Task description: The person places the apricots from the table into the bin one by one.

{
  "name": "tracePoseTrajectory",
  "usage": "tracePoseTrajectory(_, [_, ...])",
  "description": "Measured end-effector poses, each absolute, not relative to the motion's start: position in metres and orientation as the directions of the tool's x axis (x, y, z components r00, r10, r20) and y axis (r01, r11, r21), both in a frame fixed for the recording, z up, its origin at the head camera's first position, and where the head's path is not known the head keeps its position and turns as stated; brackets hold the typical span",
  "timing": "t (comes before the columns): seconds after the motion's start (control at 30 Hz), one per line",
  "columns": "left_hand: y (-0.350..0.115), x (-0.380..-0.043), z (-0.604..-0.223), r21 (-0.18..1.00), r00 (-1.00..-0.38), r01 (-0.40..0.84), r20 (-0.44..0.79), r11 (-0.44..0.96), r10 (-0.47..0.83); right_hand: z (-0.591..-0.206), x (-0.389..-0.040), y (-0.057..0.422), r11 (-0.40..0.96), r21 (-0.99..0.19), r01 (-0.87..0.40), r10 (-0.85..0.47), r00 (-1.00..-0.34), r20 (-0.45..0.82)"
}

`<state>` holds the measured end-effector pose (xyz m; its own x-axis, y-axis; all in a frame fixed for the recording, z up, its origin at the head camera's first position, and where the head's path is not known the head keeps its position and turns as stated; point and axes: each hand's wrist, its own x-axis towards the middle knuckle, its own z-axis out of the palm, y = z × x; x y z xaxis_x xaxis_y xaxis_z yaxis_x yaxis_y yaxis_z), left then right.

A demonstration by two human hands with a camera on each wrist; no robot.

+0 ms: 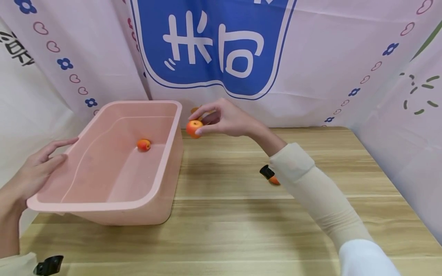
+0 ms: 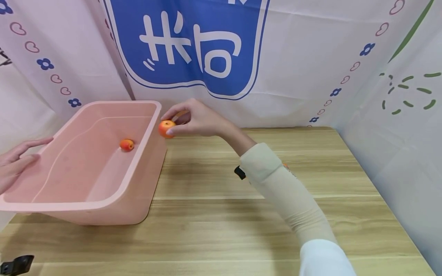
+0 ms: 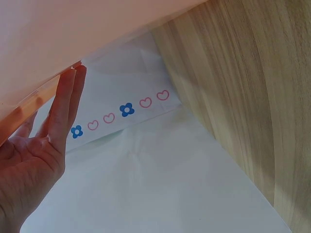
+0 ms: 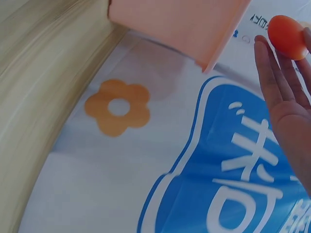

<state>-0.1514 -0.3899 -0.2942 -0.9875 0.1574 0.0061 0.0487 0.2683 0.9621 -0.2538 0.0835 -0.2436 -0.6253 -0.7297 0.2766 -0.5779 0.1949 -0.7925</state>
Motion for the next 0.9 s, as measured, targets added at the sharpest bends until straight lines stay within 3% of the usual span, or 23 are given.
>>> tracePoseTrajectory(0.6, [-0.392, -0.154, -0.296, 0.945, -0.99, 0.055, 0.011, 0.322, 0.139, -0.226, -0.25, 0.002, 0.048, -0.809, -0.586, -0.799, -0.509, 0.321])
tracePoseTrajectory(0.9, [-0.391, -0.153, -0.295, 0.938, -0.991, 0.048, 0.001, 0.344, 0.135, -0.224, -0.247, -0.039, 0.158, -0.837, -0.525, -0.832, -0.527, 0.173])
